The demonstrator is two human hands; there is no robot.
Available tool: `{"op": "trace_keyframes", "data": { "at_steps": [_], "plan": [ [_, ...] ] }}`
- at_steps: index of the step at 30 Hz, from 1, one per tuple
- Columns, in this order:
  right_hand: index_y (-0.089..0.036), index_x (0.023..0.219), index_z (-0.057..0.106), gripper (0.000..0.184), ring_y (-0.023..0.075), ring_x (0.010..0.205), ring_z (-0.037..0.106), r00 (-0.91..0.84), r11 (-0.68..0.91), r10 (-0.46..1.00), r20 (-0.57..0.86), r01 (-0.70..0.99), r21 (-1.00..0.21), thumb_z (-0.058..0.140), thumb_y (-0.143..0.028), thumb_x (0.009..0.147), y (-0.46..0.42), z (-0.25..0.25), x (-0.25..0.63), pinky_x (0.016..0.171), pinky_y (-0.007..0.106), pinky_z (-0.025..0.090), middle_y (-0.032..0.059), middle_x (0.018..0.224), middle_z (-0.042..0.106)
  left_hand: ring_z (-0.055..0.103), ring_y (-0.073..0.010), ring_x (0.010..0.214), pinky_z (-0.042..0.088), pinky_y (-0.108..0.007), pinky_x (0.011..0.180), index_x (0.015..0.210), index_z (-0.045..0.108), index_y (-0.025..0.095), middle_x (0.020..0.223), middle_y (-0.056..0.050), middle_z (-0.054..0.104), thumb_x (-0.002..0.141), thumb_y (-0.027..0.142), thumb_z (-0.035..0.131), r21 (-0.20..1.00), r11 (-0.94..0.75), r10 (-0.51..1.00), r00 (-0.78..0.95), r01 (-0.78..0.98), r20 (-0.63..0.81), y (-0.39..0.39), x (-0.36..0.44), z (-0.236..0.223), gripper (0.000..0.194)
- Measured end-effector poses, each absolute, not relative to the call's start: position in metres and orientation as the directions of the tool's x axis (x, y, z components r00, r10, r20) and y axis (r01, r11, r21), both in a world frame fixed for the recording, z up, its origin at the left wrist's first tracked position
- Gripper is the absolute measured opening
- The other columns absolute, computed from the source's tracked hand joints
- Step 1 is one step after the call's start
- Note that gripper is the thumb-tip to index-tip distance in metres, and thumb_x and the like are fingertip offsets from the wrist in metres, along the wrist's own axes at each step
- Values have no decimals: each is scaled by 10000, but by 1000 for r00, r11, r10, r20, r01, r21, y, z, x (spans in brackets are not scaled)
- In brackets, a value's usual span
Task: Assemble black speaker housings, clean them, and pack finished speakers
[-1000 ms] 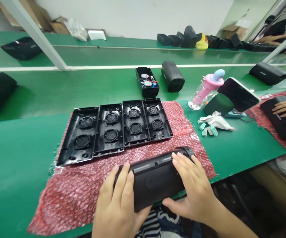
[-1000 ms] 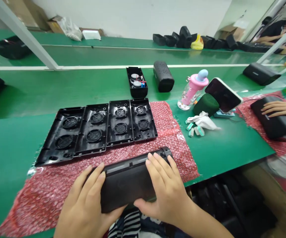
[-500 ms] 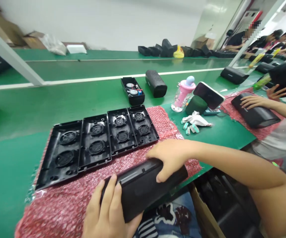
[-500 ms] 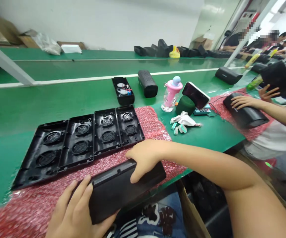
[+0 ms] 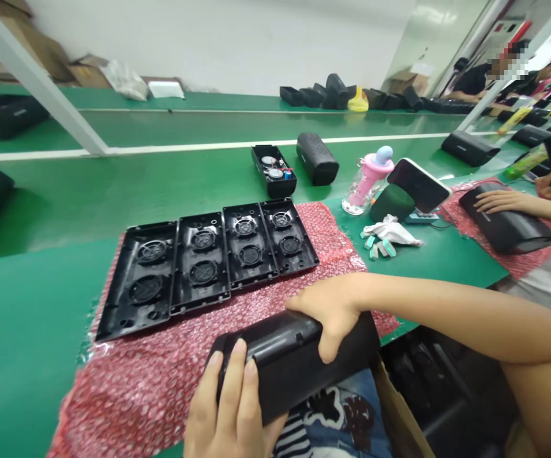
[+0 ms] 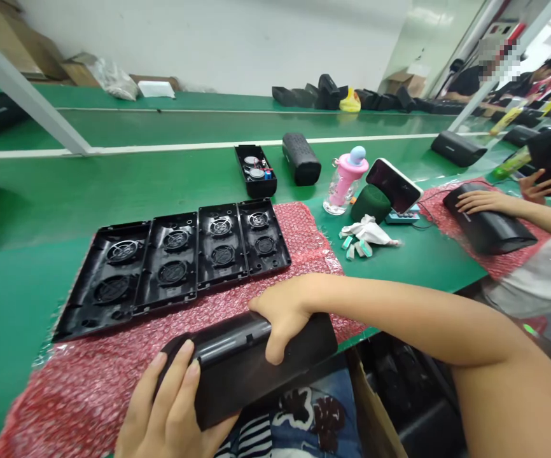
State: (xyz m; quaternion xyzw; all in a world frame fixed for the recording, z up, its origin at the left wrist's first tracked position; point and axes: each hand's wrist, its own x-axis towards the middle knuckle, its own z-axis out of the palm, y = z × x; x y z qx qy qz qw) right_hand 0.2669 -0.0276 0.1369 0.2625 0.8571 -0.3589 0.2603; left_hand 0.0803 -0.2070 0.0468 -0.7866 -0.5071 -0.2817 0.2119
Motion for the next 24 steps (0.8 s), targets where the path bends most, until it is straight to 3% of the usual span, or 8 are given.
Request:
{"op": "trace_keyframes", "data": {
  "at_steps": [5, 11, 18, 24],
  "plan": [
    [-142, 1236, 589, 744, 263, 840, 653, -728, 608, 249, -638, 630, -482, 779, -489, 606, -23, 136, 265, 620, 297, 466, 102, 1072, 698, 441, -439, 1342, 393, -483, 1075, 1209, 544, -26, 1248, -293, 617, 766, 365, 802, -44, -389, 696, 326, 920, 640, -203, 79, 50, 645],
    [-167, 1093, 629, 584, 236, 818, 645, -742, 570, 205, -638, 620, -539, 755, -480, 616, -11, 130, 263, 592, 272, 445, 54, 1000, 695, 533, -448, 1201, 446, -492, 978, 1177, 564, -37, 1228, -276, 631, 784, 359, 773, -20, -396, 709, 320, 918, 629, -191, 77, 57, 595],
    [-174, 1058, 610, 579, 249, 865, 642, -743, 465, 102, -661, 623, -629, 753, -511, 609, 4, 122, 265, 627, 273, 462, 44, 1007, 668, 547, -430, 1177, 470, -474, 947, 1169, 576, -29, 1226, -246, 638, 788, 377, 756, -13, -394, 714, 315, 919, 625, -183, 74, 58, 585],
    [-158, 1072, 609, 593, 249, 861, 637, -758, 466, 76, -648, 601, -649, 740, -512, 615, 5, 120, 264, 646, 281, 463, 53, 1004, 662, 549, -429, 1162, 468, -464, 910, 1178, 576, -34, 1222, -248, 637, 802, 384, 726, -42, -386, 709, 325, 922, 626, -182, 72, 55, 582]
  ]
}}
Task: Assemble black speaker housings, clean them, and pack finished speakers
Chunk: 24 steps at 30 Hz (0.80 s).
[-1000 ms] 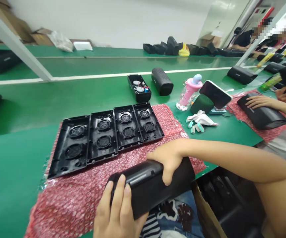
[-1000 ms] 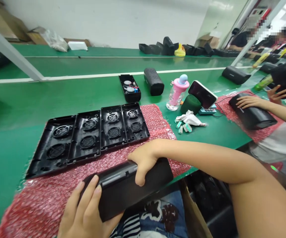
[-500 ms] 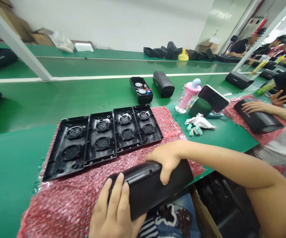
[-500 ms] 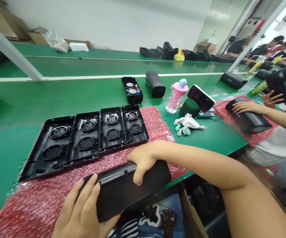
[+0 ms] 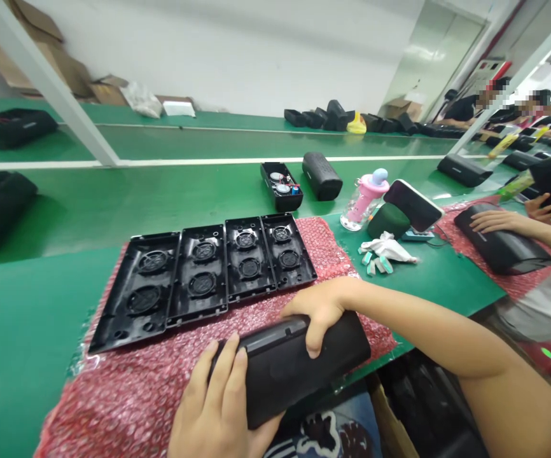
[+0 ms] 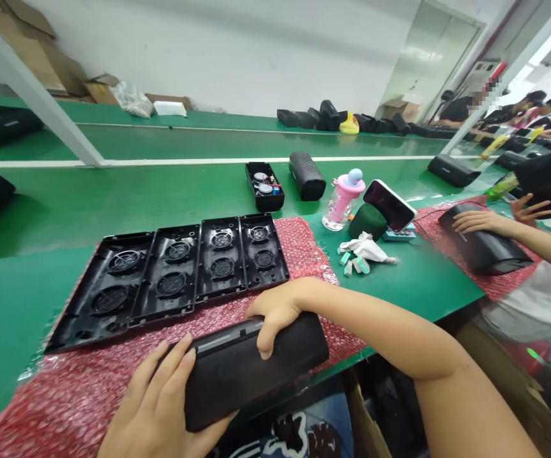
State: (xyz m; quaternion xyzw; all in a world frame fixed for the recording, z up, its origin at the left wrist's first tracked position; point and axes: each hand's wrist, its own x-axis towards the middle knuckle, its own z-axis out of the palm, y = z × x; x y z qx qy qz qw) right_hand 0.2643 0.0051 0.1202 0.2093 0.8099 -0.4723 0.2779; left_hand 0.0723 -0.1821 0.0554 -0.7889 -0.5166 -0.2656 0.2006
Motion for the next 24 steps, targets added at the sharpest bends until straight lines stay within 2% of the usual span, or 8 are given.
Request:
{"op": "trace_keyframes", "data": {
  "at_steps": [9, 24],
  "plan": [
    [-132, 1247, 563, 782, 293, 973, 625, -773, 553, 96, -628, 565, -612, 709, -588, 628, 1, 122, 267, 728, 316, 470, 122, 1163, 645, 548, -410, 1165, 472, -441, 854, 1169, 586, -14, 1223, -237, 642, 825, 395, 688, -63, -369, 703, 323, 927, 634, -185, 74, 54, 545],
    [-166, 1102, 587, 624, 268, 933, 636, -765, 498, 84, -639, 588, -638, 741, -532, 621, 1, 121, 267, 698, 294, 475, 73, 1091, 661, 530, -425, 1207, 458, -475, 953, 1177, 577, -19, 1249, -242, 626, 807, 341, 726, -17, -361, 735, 296, 933, 610, -188, 76, 57, 537]
  ]
}}
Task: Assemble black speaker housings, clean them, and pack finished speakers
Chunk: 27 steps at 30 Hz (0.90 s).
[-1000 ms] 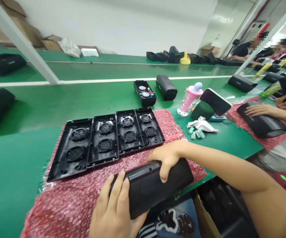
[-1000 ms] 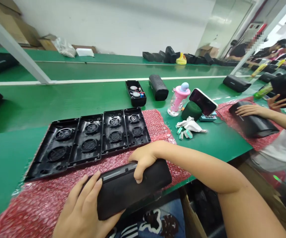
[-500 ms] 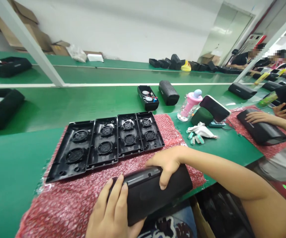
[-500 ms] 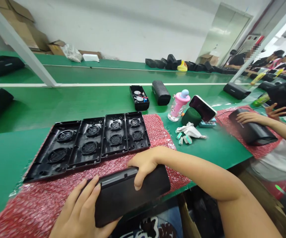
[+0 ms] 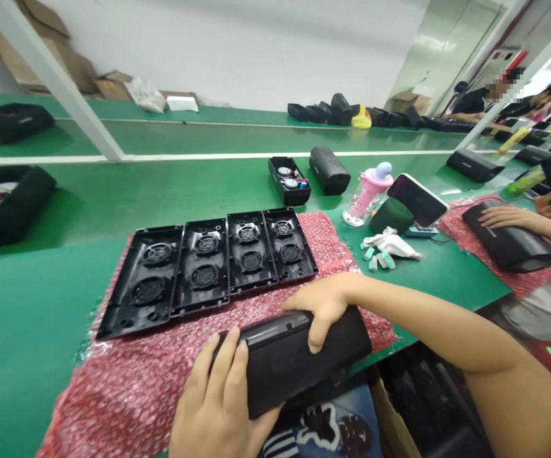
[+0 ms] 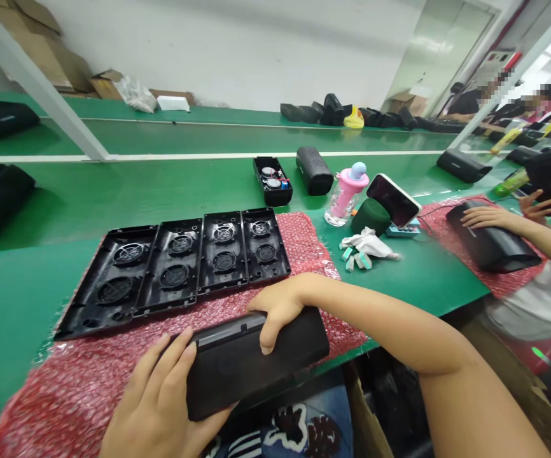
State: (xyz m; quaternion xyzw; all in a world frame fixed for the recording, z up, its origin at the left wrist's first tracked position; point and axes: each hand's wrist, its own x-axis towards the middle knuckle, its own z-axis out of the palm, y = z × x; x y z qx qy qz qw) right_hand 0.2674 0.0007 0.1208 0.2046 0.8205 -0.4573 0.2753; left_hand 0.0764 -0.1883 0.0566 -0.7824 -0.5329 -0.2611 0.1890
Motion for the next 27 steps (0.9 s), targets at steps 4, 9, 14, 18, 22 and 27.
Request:
{"op": "trace_keyframes", "data": {
  "at_steps": [4, 9, 14, 18, 22, 27],
  "plan": [
    [-166, 1091, 577, 617, 265, 943, 632, -758, 464, 74, -647, 601, -651, 736, -522, 613, 2, 120, 267, 705, 294, 478, 71, 1101, 652, 528, -435, 1200, 457, -485, 956, 1176, 573, -32, 1238, -251, 623, 799, 356, 736, -21, -370, 731, 305, 929, 610, -187, 76, 57, 564],
    [-168, 1068, 579, 600, 269, 955, 626, -766, 449, 58, -640, 592, -669, 726, -526, 611, 5, 118, 267, 717, 297, 477, 66, 1093, 649, 533, -432, 1190, 457, -491, 964, 1191, 565, -28, 1241, -245, 622, 806, 373, 723, -28, -369, 738, 311, 929, 598, -183, 75, 57, 578],
    [-168, 1074, 580, 603, 265, 959, 626, -762, 457, 59, -645, 595, -661, 737, -529, 617, 4, 120, 267, 710, 287, 471, 64, 1096, 650, 531, -431, 1203, 476, -488, 957, 1188, 557, -17, 1224, -251, 631, 799, 370, 735, -24, -367, 735, 306, 930, 605, -184, 76, 58, 578],
    [-156, 1106, 576, 616, 260, 944, 626, -767, 498, 75, -637, 582, -643, 741, -519, 636, 1, 124, 267, 711, 286, 461, 76, 1104, 650, 536, -430, 1209, 485, -493, 954, 1199, 548, -15, 1219, -253, 636, 795, 346, 748, -12, -372, 736, 303, 928, 605, -187, 77, 58, 577],
    [-147, 1122, 573, 606, 251, 915, 625, -765, 523, 90, -638, 581, -623, 737, -494, 653, -1, 127, 267, 688, 280, 449, 78, 1086, 653, 539, -444, 1200, 481, -507, 957, 1178, 556, -23, 1221, -264, 631, 782, 358, 765, -2, -383, 735, 306, 924, 605, -189, 77, 58, 587],
    [-136, 1128, 573, 593, 235, 883, 613, -768, 542, 98, -633, 575, -613, 731, -464, 660, -2, 129, 267, 670, 273, 440, 72, 1056, 651, 539, -448, 1197, 481, -511, 949, 1184, 557, -28, 1219, -265, 633, 784, 341, 764, -16, -387, 730, 317, 922, 606, -189, 76, 58, 582]
  ]
}}
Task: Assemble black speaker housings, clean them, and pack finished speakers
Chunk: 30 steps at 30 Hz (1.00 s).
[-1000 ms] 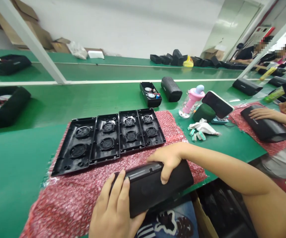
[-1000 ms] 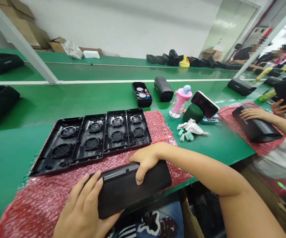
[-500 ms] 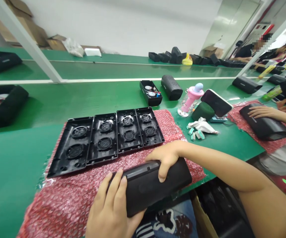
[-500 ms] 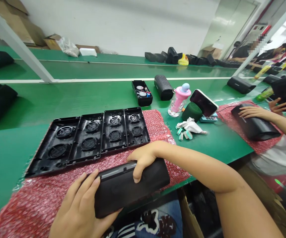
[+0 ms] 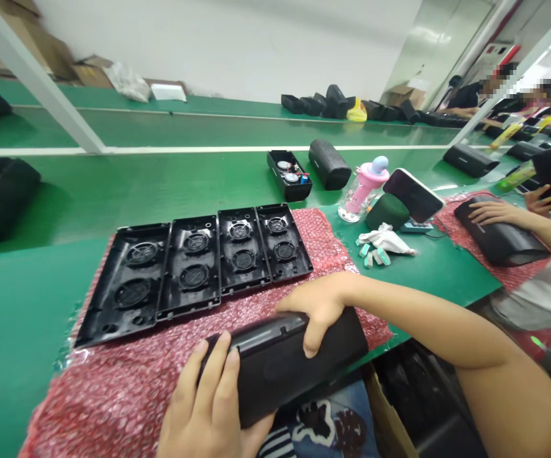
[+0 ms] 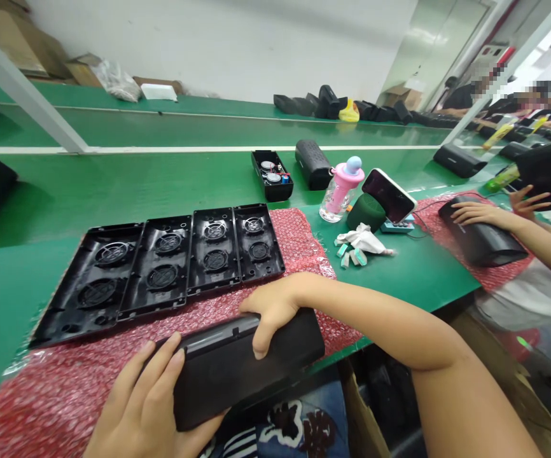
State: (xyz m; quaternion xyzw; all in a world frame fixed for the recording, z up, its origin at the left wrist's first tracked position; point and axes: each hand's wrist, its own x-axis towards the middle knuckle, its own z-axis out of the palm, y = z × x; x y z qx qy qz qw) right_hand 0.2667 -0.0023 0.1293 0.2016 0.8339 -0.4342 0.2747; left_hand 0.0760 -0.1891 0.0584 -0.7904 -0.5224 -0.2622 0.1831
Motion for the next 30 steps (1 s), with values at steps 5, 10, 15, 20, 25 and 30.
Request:
{"op": "trace_keyframes", "data": {
  "at_steps": [5, 10, 15, 20, 25, 30],
  "plan": [
    [-137, 1157, 567, 628, 254, 914, 617, -771, 551, 99, -630, 569, -610, 726, -479, 655, -3, 129, 267, 690, 284, 450, 90, 1105, 648, 540, -450, 1197, 473, -512, 961, 1186, 556, -28, 1223, -266, 632, 783, 334, 766, -3, -383, 730, 305, 924, 612, -190, 76, 58, 581],
    [-145, 1147, 561, 638, 267, 928, 623, -767, 544, 91, -635, 573, -614, 713, -514, 649, -2, 127, 267, 693, 295, 456, 98, 1113, 645, 531, -439, 1215, 489, -512, 943, 1215, 537, -6, 1229, -263, 631, 806, 345, 741, -4, -388, 733, 311, 922, 605, -189, 76, 57, 576],
    [-161, 1105, 566, 592, 259, 926, 629, -764, 537, 99, -637, 580, -612, 713, -497, 640, -3, 128, 267, 682, 285, 452, 80, 1101, 654, 532, -446, 1208, 482, -518, 950, 1188, 552, -16, 1228, -269, 629, 800, 341, 748, -1, -393, 727, 312, 919, 612, -189, 75, 56, 562],
    [-173, 1157, 563, 637, 274, 940, 638, -723, 547, 149, -674, 629, -553, 714, -495, 629, -9, 133, 266, 661, 289, 454, 82, 1136, 659, 537, -451, 1197, 485, -528, 942, 1200, 546, -22, 1228, -274, 629, 783, 341, 772, -20, -393, 721, 322, 919, 614, -192, 77, 57, 598],
    [-161, 1207, 545, 692, 299, 958, 630, -707, 585, 174, -685, 634, -506, 701, -517, 634, -16, 138, 266, 677, 314, 453, 114, 1181, 644, 545, -452, 1188, 484, -533, 948, 1204, 542, -20, 1236, -283, 626, 754, 325, 801, -41, -375, 712, 316, 926, 627, -197, 80, 56, 623],
    [-149, 1206, 544, 700, 308, 963, 627, -719, 590, 203, -665, 632, -503, 716, -512, 633, -21, 139, 267, 676, 321, 452, 125, 1175, 645, 530, -435, 1228, 453, -534, 995, 1207, 547, -7, 1228, -294, 631, 749, 345, 802, -63, -364, 693, 316, 929, 648, -199, 81, 51, 631]
  ]
}}
